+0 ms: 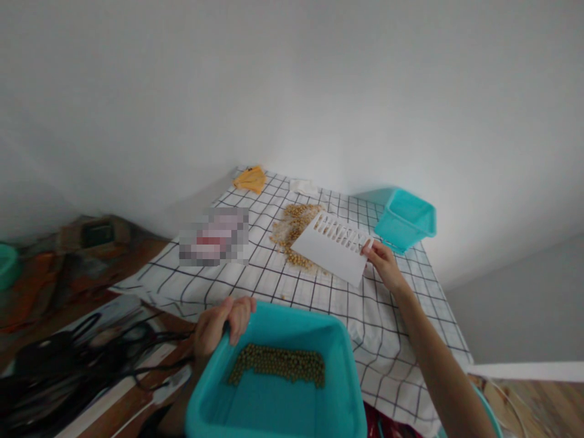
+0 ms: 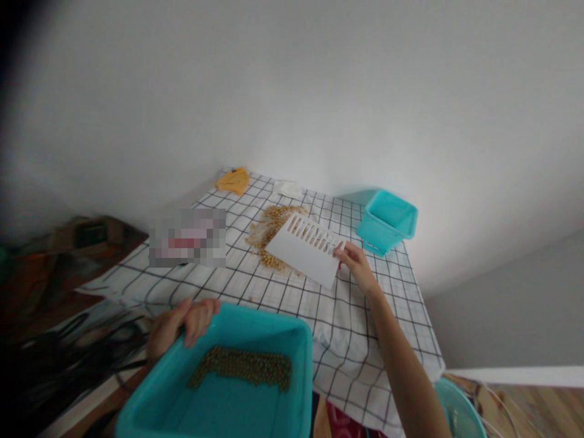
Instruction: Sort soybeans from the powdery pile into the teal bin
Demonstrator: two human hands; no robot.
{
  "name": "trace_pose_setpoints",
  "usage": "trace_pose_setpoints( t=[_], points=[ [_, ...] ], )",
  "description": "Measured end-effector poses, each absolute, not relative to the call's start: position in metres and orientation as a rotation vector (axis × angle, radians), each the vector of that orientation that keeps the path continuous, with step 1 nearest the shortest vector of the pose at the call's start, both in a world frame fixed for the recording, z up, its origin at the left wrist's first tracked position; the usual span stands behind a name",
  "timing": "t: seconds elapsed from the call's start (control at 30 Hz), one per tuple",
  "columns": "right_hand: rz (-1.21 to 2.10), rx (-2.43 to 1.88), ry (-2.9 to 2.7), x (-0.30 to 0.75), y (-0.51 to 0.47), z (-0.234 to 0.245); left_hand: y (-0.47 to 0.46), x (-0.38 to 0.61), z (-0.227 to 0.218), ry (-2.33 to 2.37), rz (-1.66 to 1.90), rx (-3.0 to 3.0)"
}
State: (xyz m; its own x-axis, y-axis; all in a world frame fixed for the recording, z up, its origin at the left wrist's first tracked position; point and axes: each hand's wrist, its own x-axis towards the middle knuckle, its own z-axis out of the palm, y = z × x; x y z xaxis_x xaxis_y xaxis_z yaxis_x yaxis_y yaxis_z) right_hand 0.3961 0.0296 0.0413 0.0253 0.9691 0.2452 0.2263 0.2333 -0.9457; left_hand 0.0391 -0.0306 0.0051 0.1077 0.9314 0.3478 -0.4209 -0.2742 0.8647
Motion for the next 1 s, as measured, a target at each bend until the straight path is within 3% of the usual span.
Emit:
trace_pose_setpoints(
  t=[1.0],
  points=[
    [0.910,-1.156,-1.547,0.3933,0.0274,0.0469,-0.0271,0.0364,-0.0015,0.494,1.459,1.192]
  ],
)
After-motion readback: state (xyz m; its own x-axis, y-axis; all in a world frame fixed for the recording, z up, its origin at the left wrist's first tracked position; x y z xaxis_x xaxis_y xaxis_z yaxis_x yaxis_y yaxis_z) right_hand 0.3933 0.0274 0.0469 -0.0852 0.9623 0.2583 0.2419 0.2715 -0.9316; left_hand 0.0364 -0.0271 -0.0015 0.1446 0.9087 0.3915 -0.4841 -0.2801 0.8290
